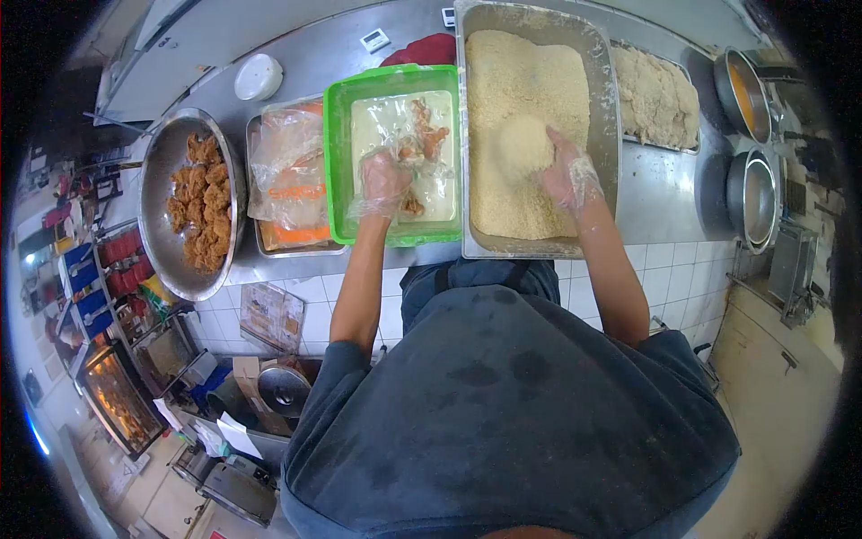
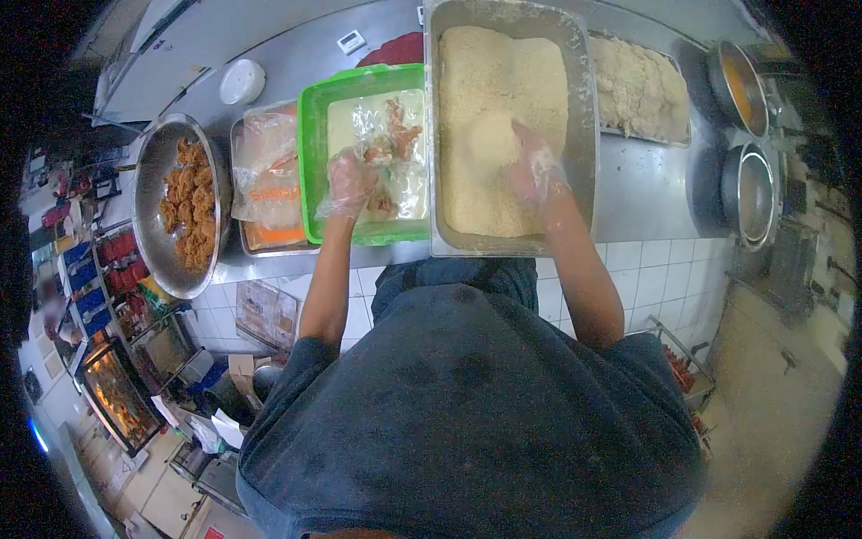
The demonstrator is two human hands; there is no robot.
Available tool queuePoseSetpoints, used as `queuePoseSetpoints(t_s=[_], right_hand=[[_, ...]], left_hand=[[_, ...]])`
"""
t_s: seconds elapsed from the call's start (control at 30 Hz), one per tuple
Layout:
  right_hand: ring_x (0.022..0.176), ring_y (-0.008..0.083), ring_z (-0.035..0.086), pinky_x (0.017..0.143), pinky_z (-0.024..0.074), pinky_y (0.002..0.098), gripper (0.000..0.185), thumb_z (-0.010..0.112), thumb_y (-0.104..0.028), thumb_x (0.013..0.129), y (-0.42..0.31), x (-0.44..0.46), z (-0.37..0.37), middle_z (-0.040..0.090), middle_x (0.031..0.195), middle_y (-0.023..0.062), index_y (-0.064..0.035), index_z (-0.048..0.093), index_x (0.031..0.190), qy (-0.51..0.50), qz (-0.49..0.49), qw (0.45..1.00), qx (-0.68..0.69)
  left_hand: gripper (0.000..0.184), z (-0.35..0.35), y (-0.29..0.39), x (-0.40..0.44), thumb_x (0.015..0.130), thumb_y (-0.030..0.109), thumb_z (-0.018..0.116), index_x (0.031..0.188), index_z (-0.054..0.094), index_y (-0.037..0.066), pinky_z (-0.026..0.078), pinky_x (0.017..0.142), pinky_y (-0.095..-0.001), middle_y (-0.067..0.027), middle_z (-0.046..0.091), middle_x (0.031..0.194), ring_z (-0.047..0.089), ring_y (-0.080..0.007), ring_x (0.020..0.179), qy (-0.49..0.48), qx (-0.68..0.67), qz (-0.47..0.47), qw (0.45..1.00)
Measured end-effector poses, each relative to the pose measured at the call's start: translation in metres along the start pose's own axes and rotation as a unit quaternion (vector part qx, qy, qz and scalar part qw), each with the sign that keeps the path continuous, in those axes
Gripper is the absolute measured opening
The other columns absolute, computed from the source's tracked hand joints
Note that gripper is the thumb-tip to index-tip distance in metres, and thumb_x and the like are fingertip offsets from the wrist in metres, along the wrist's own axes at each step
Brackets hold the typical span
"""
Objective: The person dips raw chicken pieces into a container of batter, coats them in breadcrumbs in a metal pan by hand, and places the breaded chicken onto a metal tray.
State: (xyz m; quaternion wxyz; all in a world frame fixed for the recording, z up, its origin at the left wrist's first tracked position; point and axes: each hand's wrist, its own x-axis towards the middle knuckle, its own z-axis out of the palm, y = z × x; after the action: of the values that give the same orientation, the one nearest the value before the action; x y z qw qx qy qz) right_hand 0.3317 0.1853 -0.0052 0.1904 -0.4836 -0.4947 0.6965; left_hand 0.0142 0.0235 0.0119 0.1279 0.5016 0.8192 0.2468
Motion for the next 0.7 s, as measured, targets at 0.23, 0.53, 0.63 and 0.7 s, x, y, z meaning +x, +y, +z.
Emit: queuePoseSetpoints(t_s=[0.23, 0.53, 0.63, 0.7], right_hand=[[0.137, 0.0325, 0.042, 0.118, 0.0242, 0.0463, 0.062, 0.039, -0.048, 0.102, 0.028, 0.059, 0.053, 0.048, 0.146, 0.018, -0.0066, 0.041, 0.148, 0.176, -0.228, 0.778, -0.559], [0.141, 0.0361, 0.035, 0.116, 0.0233, 0.0536, 0.056, 0.037, -0.043, 0.102, 0.069, 0.075, 0.056, 0.042, 0.152, 0.0154, -0.0136, 0.043, 0.149, 0.23, -0.204, 0.67, -0.676], [0.145, 0.0401, 0.027, 0.116, 0.0196, 0.0586, 0.057, 0.036, -0.045, 0.102, 0.065, 0.043, 0.053, 0.035, 0.156, 0.0187, -0.0153, 0.039, 0.152, 0.224, -0.185, 0.677, -0.676], [0.147, 0.0426, 0.022, 0.116, 0.0159, 0.0625, 0.058, 0.035, -0.046, 0.103, 0.049, 0.051, 0.048, 0.029, 0.159, 0.019, -0.018, 0.035, 0.154, 0.287, -0.191, 0.67, -0.658]], left_hand=[[0.017, -0.009, 0.003, -0.001, 0.069, 0.01, 0.066, 0.076, 0.067, -0.005, 0.054, 0.069, -0.0495, -0.0261, 0.067, 0.074, 0.067, -0.0424, 0.069, 0.023, 0.048, -0.045, 0.998], [0.028, -0.058, 0.032, -0.004, 0.066, 0.019, 0.078, 0.076, 0.068, -0.005, 0.055, 0.063, -0.0461, -0.026, 0.066, 0.071, 0.067, -0.041, 0.066, 0.044, -0.063, -0.007, 0.997], [0.024, -0.054, 0.023, -0.002, 0.068, 0.014, 0.075, 0.086, 0.073, -0.001, 0.053, 0.065, -0.0476, -0.0241, 0.067, 0.073, 0.067, -0.041, 0.068, 0.036, -0.045, -0.034, 0.998], [0.024, -0.035, -0.005, 0.003, 0.068, 0.014, 0.075, 0.087, 0.073, 0.0, 0.053, 0.064, -0.0474, -0.0244, 0.067, 0.073, 0.067, -0.0406, 0.067, 0.021, -0.034, -0.058, 0.998]])
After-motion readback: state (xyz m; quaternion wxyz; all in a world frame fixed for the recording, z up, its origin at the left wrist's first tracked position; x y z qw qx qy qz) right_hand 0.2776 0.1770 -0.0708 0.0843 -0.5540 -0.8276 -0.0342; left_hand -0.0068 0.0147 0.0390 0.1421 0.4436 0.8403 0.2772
